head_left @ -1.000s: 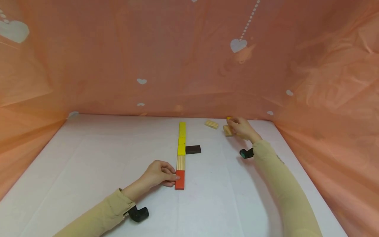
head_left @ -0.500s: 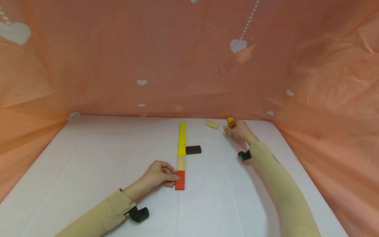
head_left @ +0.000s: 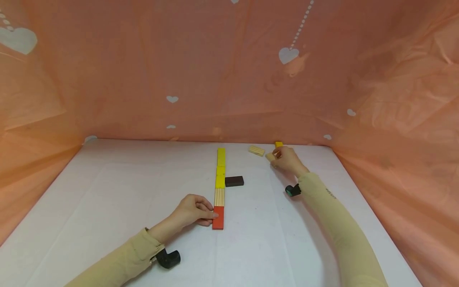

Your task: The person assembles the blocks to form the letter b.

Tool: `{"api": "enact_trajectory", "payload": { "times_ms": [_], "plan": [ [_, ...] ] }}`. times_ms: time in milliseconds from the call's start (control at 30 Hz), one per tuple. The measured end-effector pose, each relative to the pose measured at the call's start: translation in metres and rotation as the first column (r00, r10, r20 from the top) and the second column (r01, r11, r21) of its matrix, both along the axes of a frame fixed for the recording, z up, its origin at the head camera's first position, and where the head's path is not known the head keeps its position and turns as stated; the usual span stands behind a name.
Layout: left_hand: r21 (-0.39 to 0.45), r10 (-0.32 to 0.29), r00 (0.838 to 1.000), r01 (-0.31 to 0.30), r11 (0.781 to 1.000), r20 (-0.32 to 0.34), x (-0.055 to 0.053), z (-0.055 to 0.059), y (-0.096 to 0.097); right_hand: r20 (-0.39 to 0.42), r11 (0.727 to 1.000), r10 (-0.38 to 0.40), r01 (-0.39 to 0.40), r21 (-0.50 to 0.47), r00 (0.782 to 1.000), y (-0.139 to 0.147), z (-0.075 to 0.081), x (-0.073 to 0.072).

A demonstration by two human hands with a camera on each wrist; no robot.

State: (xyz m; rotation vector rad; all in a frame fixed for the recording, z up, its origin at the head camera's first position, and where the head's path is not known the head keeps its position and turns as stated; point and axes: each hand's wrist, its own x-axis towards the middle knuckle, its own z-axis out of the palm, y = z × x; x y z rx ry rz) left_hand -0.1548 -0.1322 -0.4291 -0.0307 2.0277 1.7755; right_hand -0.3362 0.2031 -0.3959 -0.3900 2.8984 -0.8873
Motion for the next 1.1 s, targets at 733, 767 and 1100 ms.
{"api": "enact_trajectory", "payload": {
  "times_ms": [733, 767, 1100],
  "plan": [
    [-0.005, 0.001, 1.0, -0.001, 1.0, -0.005, -0.001, -0.002, 0.0, 0.005, 0.99, 0.138, -0.138, 0.027, 0.99, 0.005, 0.002, 0.018],
    [-0.004, 0.001, 1.0, -0.001, 1.0, -0.007, -0.001, -0.002, 0.0, 0.005, 0.989, 0.143, -0.143, 0.025, 0.99, 0.005, 0.003, 0.019],
    [-0.023, 0.012, 1.0, -0.012, 1.0, -0.005, 0.0, -0.003, 0.001, -0.019, 0.974, 0.211, -0.212, -0.08, 0.977, 0.0, 0.016, 0.037]
  ]
}}
